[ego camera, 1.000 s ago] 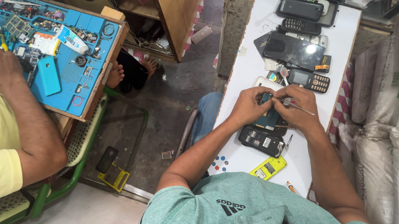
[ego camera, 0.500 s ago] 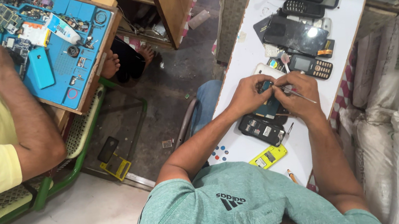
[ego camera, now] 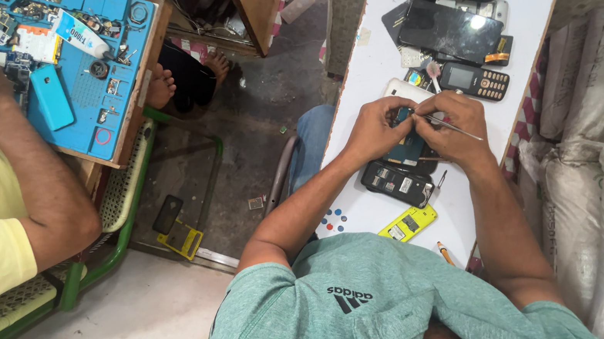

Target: The person holds a small circuit board and uses a toothbrush to scrub its surface. They then switch to a metal tool to scrape or clean specific areas on the board.

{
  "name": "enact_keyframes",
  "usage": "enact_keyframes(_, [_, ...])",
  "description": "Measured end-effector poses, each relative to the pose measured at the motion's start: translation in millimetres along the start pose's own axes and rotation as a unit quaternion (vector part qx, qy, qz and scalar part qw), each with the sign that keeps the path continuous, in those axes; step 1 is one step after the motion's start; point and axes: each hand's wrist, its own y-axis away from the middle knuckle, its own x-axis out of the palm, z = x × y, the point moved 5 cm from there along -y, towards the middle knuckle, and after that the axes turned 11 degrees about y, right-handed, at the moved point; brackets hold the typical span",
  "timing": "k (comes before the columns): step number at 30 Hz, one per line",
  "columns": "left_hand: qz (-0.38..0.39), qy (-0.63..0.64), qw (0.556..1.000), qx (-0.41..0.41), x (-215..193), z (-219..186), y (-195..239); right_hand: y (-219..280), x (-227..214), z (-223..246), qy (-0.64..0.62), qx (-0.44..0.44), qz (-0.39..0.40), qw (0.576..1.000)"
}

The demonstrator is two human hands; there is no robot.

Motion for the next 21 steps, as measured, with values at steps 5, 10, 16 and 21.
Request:
enact_keyframes(5, [0.003,0.007,1.0,-0.019,0.1,-1.0,0.2,-0.3,0.2,-0.1,0.005,-0.002,0.0,1.0])
enact_keyframes(10, [0.003,0.008,1.0,-0.01,0.9,-0.2,-0.3,0.8,0.5,-1.6,0.0,0.005,0.003,1.0])
enact_keyframes(16, [0.004,0.017,1.0,-0.017,1.7,3.3,-0.1,0.9,0.6,-2.0,0.0,-0.005,-0.001,1.0])
enact_keyframes(21, [0.007,0.021,0.999,-0.024,1.9,3.4,0.1,0.7,1.7,-2.5,0.002,0.003,0.001,1.0])
